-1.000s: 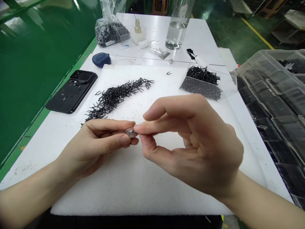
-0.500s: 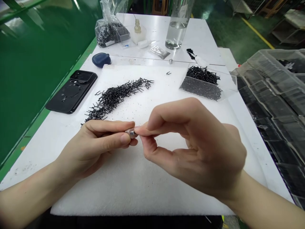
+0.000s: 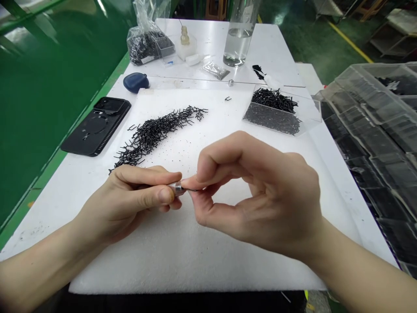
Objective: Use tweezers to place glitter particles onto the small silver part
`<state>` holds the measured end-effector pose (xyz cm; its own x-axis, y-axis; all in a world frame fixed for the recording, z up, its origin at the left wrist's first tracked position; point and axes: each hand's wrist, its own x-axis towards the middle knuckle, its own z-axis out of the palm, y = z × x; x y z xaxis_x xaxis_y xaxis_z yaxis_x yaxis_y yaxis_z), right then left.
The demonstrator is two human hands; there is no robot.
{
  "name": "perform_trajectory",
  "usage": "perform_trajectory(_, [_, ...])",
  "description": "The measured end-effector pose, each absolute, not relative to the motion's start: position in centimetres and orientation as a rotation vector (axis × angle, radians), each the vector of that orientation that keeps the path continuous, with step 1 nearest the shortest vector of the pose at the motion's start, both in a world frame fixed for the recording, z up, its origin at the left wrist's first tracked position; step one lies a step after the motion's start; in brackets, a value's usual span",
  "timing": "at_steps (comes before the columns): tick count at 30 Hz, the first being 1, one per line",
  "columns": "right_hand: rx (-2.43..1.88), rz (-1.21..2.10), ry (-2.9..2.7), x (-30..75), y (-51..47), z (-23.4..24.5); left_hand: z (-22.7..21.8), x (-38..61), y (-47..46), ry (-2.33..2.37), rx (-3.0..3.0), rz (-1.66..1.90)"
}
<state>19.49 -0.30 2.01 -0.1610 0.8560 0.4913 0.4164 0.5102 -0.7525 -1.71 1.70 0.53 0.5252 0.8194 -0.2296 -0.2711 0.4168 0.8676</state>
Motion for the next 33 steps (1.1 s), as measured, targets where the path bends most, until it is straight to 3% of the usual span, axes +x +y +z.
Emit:
perform_trajectory(19, [-1.044,0.351,-1.909,19.87,-0.17,2.04,0.62,-1.62,1.65,0.769,0.853,0.745])
perform_trajectory(33, [-0.865,0.431,-1.829,19.99,0.48,1.2,0.53,-1.58,1.65,0.791,0.871,0.747])
